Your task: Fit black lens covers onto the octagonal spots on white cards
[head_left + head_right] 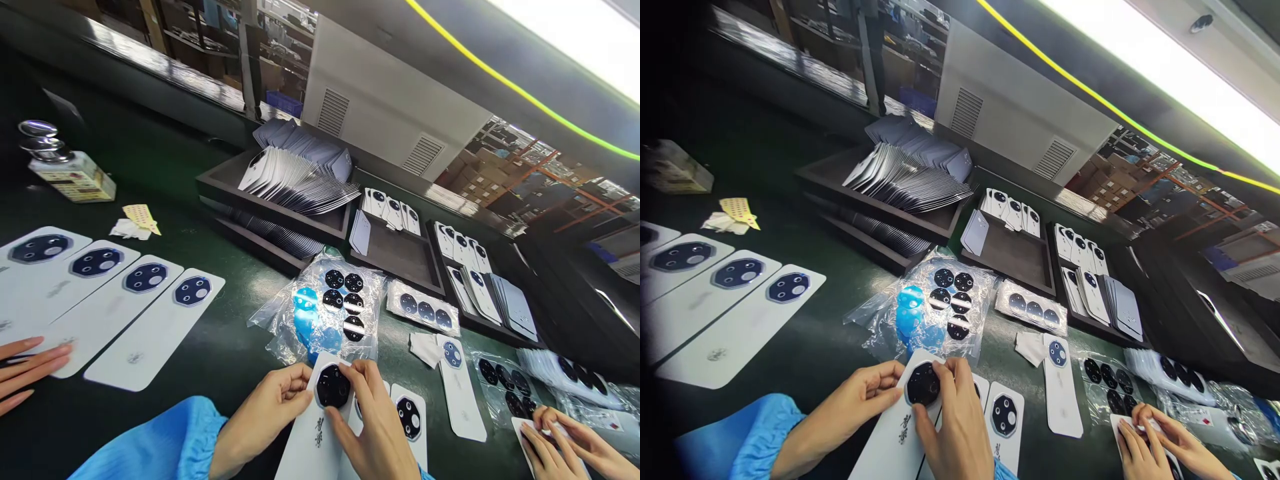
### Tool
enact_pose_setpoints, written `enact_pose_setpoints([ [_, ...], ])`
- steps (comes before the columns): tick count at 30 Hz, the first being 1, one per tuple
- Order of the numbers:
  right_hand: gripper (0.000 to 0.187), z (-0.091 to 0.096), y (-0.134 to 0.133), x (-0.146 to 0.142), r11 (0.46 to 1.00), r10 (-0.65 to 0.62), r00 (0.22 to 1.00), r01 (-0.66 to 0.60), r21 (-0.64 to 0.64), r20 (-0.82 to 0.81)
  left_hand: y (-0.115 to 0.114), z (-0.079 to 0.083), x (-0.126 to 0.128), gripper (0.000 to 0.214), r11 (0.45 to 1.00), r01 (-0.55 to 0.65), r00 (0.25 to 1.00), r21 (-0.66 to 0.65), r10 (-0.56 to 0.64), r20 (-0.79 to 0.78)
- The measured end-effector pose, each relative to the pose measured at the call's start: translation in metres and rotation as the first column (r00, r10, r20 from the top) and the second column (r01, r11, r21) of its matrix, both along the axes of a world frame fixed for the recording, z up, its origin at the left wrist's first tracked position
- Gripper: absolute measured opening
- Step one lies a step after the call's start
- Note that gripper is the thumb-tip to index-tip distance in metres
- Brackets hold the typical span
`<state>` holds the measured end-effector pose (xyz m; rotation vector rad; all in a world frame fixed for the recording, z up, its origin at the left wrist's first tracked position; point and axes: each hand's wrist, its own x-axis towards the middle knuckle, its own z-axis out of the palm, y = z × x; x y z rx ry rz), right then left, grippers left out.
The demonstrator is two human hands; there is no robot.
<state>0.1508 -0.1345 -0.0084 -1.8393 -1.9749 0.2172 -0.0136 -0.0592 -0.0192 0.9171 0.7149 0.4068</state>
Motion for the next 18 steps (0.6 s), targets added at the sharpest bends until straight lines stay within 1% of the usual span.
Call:
enact_pose_setpoints([
  [8, 0.043, -0.0003, 0.0003, 0.0014, 1.000, 0.016, 1.000, -0.016, 0.010, -0.004, -0.0006, -0.0025, -0.0004, 0.038, 1.000, 0.004, 1.000, 0.007, -0.004, 0.000],
  [12, 0.046, 0.0008, 0.0007, 0.0011, 1.000, 0.029, 0.999, -0.029, 0.004, 0.013, -0.0013, -0.0046, -0.0003, 0.041, 1.000, 0.011, 0.998, 0.010, -0.011, 0.062],
  [15, 0.048, 0.0014, 0.0012, -0.0004, 0.999, 0.043, 0.998, -0.045, 0.026, 0.041, -0.0017, -0.0048, -0.0008, 0.044, 1.000, 0.018, 0.993, 0.005, -0.019, 0.116],
  [18, 0.044, 0.0026, 0.0023, -0.0026, 0.997, 0.030, 0.996, -0.036, 0.062, 0.089, -0.0026, -0.0040, -0.0024, 0.044, 0.999, 0.027, 0.994, 0.040, -0.031, 0.105],
])
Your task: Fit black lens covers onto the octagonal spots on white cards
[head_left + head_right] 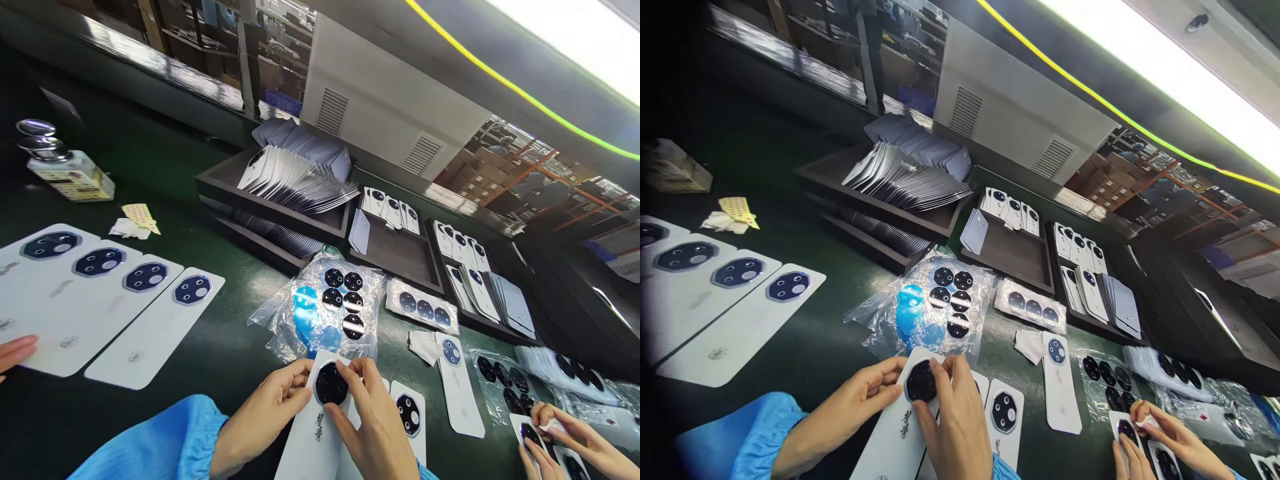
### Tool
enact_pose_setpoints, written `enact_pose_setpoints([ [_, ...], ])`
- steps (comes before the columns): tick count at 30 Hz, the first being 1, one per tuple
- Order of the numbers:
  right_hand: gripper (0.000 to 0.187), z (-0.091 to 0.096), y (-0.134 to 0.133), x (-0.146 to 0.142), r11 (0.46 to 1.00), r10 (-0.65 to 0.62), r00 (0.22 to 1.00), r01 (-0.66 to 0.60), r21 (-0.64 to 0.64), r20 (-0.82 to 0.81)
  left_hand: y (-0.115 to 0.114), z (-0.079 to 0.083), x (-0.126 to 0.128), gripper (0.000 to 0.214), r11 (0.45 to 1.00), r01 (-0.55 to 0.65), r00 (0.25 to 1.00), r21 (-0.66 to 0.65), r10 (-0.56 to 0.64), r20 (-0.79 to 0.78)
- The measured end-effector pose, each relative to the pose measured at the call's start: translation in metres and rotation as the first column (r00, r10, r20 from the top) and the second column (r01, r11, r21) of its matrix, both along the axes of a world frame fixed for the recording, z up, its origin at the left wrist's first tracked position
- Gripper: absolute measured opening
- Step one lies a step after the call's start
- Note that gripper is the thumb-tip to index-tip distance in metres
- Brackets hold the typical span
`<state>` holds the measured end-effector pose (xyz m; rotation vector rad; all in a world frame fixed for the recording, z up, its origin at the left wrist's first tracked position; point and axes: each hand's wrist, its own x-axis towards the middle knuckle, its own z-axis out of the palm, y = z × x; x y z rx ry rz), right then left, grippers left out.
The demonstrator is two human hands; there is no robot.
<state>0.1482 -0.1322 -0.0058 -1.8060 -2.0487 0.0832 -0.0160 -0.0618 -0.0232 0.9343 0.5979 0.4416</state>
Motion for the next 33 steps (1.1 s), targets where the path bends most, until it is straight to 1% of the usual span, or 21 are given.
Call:
enact_pose_setpoints([
  [2, 0.040, 0.002, 0.001, -0.001, 1.000, -0.013, 0.999, 0.013, 0.015, 0.034, -0.001, 0.000, -0.001, 0.047, 0.999, 0.010, 0.999, 0.039, -0.008, -0.051],
  [4, 0.039, 0.005, 0.003, -0.001, 1.000, 0.004, 0.998, -0.005, 0.011, 0.058, -0.002, 0.000, -0.001, 0.048, 0.995, 0.006, 0.994, 0.098, 0.004, -0.107],
  [7, 0.039, 0.007, 0.004, -0.001, 0.999, 0.042, 0.995, -0.042, 0.000, 0.085, -0.003, -0.004, 0.001, 0.041, 0.978, -0.051, 0.982, 0.205, 0.087, -0.169],
  [10, 0.040, 0.006, 0.004, -0.006, 0.999, 0.036, 0.988, -0.037, 0.003, 0.148, -0.005, -0.010, 0.003, 0.036, 0.957, -0.124, 0.955, 0.262, 0.187, -0.232],
  [13, 0.040, 0.002, 0.004, -0.015, 0.999, -0.020, 0.980, 0.014, 0.033, 0.200, -0.008, -0.014, 0.004, 0.033, 0.945, -0.171, 0.932, 0.278, 0.246, -0.265],
  [16, 0.038, -0.002, 0.003, -0.023, 0.995, -0.082, 0.976, 0.069, 0.071, 0.204, -0.011, -0.013, 0.003, 0.032, 0.939, -0.201, 0.923, 0.279, 0.277, -0.267],
  [19, 0.037, -0.003, 0.003, -0.026, 0.993, -0.096, 0.978, 0.081, 0.087, 0.187, -0.012, -0.009, 0.003, 0.033, 0.933, -0.213, 0.914, 0.291, 0.295, -0.279],
  [24, 0.035, -0.004, 0.004, -0.029, 0.990, -0.115, 0.981, 0.100, 0.104, 0.154, -0.010, -0.004, 0.004, 0.034, 0.920, -0.187, 0.902, 0.345, 0.299, -0.310],
  [27, 0.034, -0.005, 0.004, -0.031, 0.988, -0.122, 0.982, 0.107, 0.108, 0.145, -0.012, -0.007, 0.005, 0.039, 0.912, -0.183, 0.888, 0.368, 0.314, -0.336],
  [31, 0.032, -0.007, 0.004, -0.033, 0.985, -0.127, 0.983, 0.109, 0.133, 0.132, -0.016, -0.015, 0.004, 0.047, 0.905, -0.235, 0.843, 0.356, 0.371, -0.388],
  [33, 0.032, -0.007, 0.004, -0.032, 0.985, -0.125, 0.984, 0.108, 0.136, 0.123, -0.017, -0.016, 0.004, 0.049, 0.906, -0.241, 0.838, 0.349, 0.375, -0.396],
])
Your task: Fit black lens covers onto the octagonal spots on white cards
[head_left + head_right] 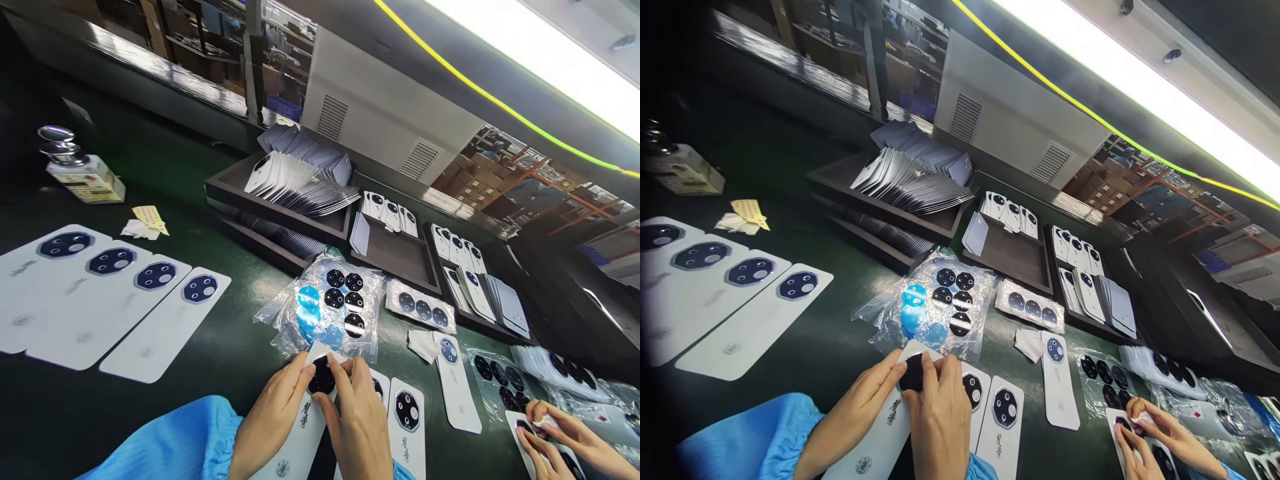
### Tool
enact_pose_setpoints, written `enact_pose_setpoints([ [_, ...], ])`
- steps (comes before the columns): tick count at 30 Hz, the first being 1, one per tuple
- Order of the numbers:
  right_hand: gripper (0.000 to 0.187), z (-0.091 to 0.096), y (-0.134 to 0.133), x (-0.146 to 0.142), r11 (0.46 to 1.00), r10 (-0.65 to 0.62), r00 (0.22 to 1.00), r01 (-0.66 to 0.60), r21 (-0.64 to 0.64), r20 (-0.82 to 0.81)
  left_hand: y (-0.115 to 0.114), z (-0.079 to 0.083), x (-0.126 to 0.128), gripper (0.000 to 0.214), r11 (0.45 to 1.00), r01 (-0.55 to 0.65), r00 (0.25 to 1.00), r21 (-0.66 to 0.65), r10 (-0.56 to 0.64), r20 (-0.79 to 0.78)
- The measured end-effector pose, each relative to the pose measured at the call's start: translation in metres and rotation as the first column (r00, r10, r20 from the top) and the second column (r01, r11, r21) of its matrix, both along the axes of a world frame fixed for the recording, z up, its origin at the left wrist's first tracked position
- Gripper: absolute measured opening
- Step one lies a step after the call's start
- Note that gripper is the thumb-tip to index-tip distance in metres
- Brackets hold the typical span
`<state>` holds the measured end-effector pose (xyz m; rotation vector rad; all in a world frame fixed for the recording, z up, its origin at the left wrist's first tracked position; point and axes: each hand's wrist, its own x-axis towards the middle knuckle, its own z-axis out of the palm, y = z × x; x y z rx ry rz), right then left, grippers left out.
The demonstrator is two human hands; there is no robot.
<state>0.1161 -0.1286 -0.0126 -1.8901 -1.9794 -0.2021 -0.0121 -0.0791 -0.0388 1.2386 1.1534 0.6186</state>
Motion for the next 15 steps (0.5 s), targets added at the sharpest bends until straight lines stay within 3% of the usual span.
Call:
enact_pose_setpoints([
  [4, 0.034, -0.001, -0.001, 0.005, 0.997, 0.070, 0.997, -0.069, -0.022, 0.026, 0.000, 0.007, -0.001, 0.046, 0.997, 0.063, 0.997, 0.037, -0.065, 0.046],
  [9, 0.037, 0.002, 0.003, 0.003, 0.992, 0.063, 0.996, -0.069, 0.105, 0.062, 0.001, 0.009, -0.001, 0.049, 0.996, 0.082, 0.996, 0.032, -0.083, 0.040],
  [11, 0.037, 0.007, 0.006, 0.001, 0.990, 0.098, 0.992, -0.105, 0.090, 0.082, 0.001, 0.008, -0.001, 0.054, 0.997, 0.078, 0.996, 0.000, -0.078, 0.033],
  [15, 0.036, 0.014, 0.008, 0.006, 0.989, 0.127, 0.992, -0.125, 0.082, -0.026, 0.004, 0.006, -0.002, 0.058, 0.993, 0.100, 0.995, -0.055, -0.099, 0.017],
])
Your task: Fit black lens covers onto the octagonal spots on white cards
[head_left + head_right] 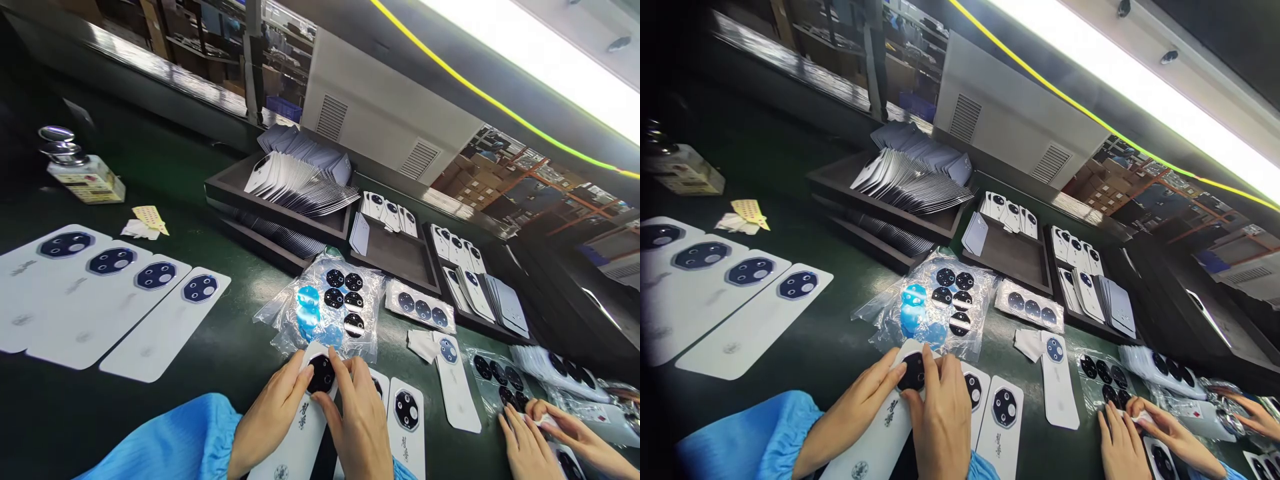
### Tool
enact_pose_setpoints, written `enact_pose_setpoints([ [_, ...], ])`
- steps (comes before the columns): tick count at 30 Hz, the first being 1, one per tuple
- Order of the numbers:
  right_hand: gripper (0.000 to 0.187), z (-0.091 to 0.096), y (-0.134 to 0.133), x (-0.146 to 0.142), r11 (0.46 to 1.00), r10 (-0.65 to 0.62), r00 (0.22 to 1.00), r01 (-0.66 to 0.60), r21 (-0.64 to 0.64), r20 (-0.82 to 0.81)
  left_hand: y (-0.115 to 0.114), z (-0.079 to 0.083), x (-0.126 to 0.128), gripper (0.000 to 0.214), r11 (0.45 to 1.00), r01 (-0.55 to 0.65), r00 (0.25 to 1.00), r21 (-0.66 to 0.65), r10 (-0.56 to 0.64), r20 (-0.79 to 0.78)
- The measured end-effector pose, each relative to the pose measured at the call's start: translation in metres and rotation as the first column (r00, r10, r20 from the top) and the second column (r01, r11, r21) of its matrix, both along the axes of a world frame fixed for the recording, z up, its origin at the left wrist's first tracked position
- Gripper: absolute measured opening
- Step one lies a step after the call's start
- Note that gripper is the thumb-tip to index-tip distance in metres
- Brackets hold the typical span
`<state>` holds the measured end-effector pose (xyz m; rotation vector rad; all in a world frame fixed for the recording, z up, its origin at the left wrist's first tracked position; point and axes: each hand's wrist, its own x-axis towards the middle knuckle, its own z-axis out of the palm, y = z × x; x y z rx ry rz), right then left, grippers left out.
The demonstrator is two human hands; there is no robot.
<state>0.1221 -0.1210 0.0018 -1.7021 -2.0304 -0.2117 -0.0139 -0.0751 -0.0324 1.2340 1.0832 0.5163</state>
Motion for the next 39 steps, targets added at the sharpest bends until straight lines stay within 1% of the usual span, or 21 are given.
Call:
enact_pose_setpoints([
  [3, 0.035, -0.004, -0.004, 0.008, 0.999, -0.022, 0.977, 0.012, -0.047, -0.211, 0.003, 0.002, 0.000, 0.050, 1.000, 0.011, 0.999, 0.009, -0.012, 0.040],
  [4, 0.034, -0.007, -0.007, 0.010, 0.997, -0.061, 0.952, 0.042, -0.072, -0.299, 0.004, 0.003, 0.000, 0.047, 1.000, 0.006, 0.998, 0.011, -0.007, 0.056],
  [5, 0.034, -0.010, -0.010, 0.011, 0.991, -0.122, 0.910, 0.087, -0.105, -0.396, 0.005, 0.003, 0.000, 0.045, 1.000, 0.000, 0.998, 0.008, 0.000, 0.068],
  [6, 0.033, -0.013, -0.013, 0.010, 0.978, -0.202, 0.844, 0.144, -0.153, -0.497, 0.006, 0.004, 0.000, 0.044, 1.000, -0.004, 0.997, 0.002, 0.004, 0.078],
  [7, 0.032, -0.016, -0.016, 0.009, 0.958, -0.285, 0.749, 0.198, -0.209, -0.598, 0.006, 0.004, 0.000, 0.043, 1.000, -0.004, 0.996, -0.003, 0.004, 0.084],
  [8, 0.034, -0.018, -0.018, 0.006, 0.933, -0.359, 0.632, 0.232, -0.274, -0.687, 0.007, 0.005, 0.000, 0.042, 1.000, 0.001, 0.996, -0.006, 0.000, 0.089],
  [9, 0.038, -0.019, -0.020, 0.004, 0.909, -0.416, 0.506, 0.235, -0.343, -0.755, 0.007, 0.005, 0.000, 0.042, 1.000, 0.008, 0.996, -0.008, -0.007, 0.091],
  [10, 0.042, -0.020, -0.021, 0.001, 0.892, -0.452, 0.391, 0.203, -0.404, -0.802, 0.008, 0.005, 0.000, 0.043, 1.000, 0.016, 0.996, -0.010, -0.015, 0.093],
  [11, 0.046, -0.020, -0.021, -0.002, 0.880, -0.474, 0.291, 0.153, -0.449, -0.831, 0.008, 0.006, -0.001, 0.043, 1.000, 0.023, 0.995, -0.008, -0.022, 0.093],
  [12, 0.048, -0.019, -0.020, -0.005, 0.875, -0.485, 0.212, 0.101, -0.474, -0.849, 0.007, 0.006, -0.001, 0.044, 1.000, 0.028, 0.995, -0.005, -0.028, 0.093],
  [13, 0.049, -0.018, -0.020, -0.007, 0.874, -0.486, 0.157, 0.056, -0.483, -0.860, 0.007, 0.006, -0.001, 0.043, 0.999, 0.033, 0.995, -0.003, -0.033, 0.092],
  [15, 0.049, -0.016, -0.017, -0.009, 0.880, -0.473, 0.095, 0.006, -0.475, -0.876, 0.007, 0.007, -0.002, 0.042, 0.999, 0.041, 0.995, -0.008, -0.040, 0.093],
  [18, 0.047, -0.015, -0.015, -0.010, 0.887, -0.459, 0.065, -0.012, -0.461, -0.886, 0.007, 0.005, -0.002, 0.041, 0.998, 0.052, 0.992, -0.027, -0.048, 0.112],
  [23, 0.046, -0.014, -0.016, -0.010, 0.889, -0.457, 0.078, 0.026, -0.456, -0.886, 0.008, 0.004, -0.001, 0.036, 0.997, 0.060, 0.978, -0.042, -0.051, 0.204],
  [27, 0.047, -0.012, -0.017, -0.013, 0.891, -0.454, 0.090, 0.063, -0.450, -0.887, 0.011, 0.008, 0.001, 0.048, 0.994, 0.082, 0.981, -0.073, -0.067, 0.182],
  [29, 0.046, -0.011, -0.017, -0.014, 0.893, -0.449, 0.091, 0.067, -0.444, -0.889, 0.012, 0.012, 0.002, 0.049, 0.994, 0.082, 0.983, -0.076, -0.068, 0.173],
  [32, 0.045, -0.010, -0.017, -0.016, 0.895, -0.446, 0.077, 0.064, -0.442, -0.892, 0.011, 0.015, 0.001, 0.045, 0.988, 0.113, 0.974, -0.108, -0.089, 0.208],
  [36, 0.043, -0.010, -0.017, -0.017, 0.898, -0.440, 0.048, 0.045, -0.438, -0.897, 0.009, 0.013, 0.000, 0.048, 0.975, 0.142, 0.950, -0.172, -0.086, 0.299],
  [39, 0.042, -0.009, -0.017, -0.018, 0.902, -0.431, 0.029, 0.034, -0.431, -0.902, 0.009, 0.013, -0.001, 0.049, 0.968, 0.153, 0.944, -0.200, -0.083, 0.319],
])
